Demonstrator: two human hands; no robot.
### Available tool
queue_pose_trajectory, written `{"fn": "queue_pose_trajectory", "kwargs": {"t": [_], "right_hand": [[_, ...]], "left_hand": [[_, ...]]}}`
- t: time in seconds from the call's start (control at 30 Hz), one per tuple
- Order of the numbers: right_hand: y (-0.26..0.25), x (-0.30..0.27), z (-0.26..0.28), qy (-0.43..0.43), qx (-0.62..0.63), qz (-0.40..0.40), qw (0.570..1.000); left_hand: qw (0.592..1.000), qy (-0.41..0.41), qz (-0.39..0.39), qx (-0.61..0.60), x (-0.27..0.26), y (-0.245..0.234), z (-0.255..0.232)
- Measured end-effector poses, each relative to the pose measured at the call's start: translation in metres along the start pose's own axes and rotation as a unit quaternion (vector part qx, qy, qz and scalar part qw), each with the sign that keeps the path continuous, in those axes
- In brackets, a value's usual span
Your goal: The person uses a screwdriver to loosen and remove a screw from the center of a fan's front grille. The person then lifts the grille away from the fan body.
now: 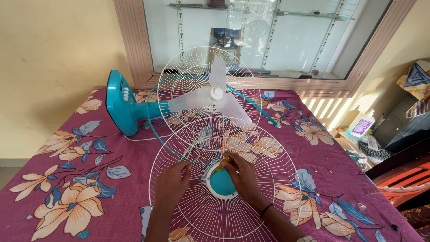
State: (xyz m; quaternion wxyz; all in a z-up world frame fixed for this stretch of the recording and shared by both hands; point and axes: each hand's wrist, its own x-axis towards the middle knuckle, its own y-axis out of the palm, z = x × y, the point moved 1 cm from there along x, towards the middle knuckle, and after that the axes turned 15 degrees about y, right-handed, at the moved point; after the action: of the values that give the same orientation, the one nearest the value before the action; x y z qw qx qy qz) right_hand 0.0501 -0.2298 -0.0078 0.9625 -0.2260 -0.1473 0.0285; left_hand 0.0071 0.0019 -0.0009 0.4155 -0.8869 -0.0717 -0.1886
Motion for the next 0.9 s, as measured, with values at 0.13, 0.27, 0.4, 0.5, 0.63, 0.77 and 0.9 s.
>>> {"fn": "queue_pose_trajectory", "kwargs": {"t": [0.13,0.27,0.4,0.5,0.63,0.77,0.9], "right_hand": [[0.0,-0.002,0.003,-0.021,-0.004,0.007,1.0],[0.001,-0.002,0.004,-0.037,-0.006,0.0,0.999],[0.004,-0.001,0.004,-0.019,-0.028,0.008,0.999],[0.007,-0.003,0.004,-0.04,-0.012,0.036,0.998],[0.009,-0.007,0.0,-0.038,-0.014,0.046,0.998],[0.009,-0.005,-0.004,-0.038,-0.034,0.035,0.998],[0.011,-0.005,-0.007,-0.054,-0.031,0.021,0.998]], "left_hand": [[1.0,0.008,-0.007,0.0,0.0,0.0,0.0],[1.0,0.019,-0.018,-0.002,0.0,0.001,0.003],[1.0,0.007,-0.01,0.009,0.001,0.003,0.004],[0.999,0.025,-0.02,0.001,0.0,0.003,0.004],[0.999,0.029,-0.017,0.009,0.0,0.003,0.005],[0.999,0.033,-0.024,0.011,-0.001,0.002,0.003],[0.999,0.029,-0.024,0.004,-0.003,0.001,0.0]]}}
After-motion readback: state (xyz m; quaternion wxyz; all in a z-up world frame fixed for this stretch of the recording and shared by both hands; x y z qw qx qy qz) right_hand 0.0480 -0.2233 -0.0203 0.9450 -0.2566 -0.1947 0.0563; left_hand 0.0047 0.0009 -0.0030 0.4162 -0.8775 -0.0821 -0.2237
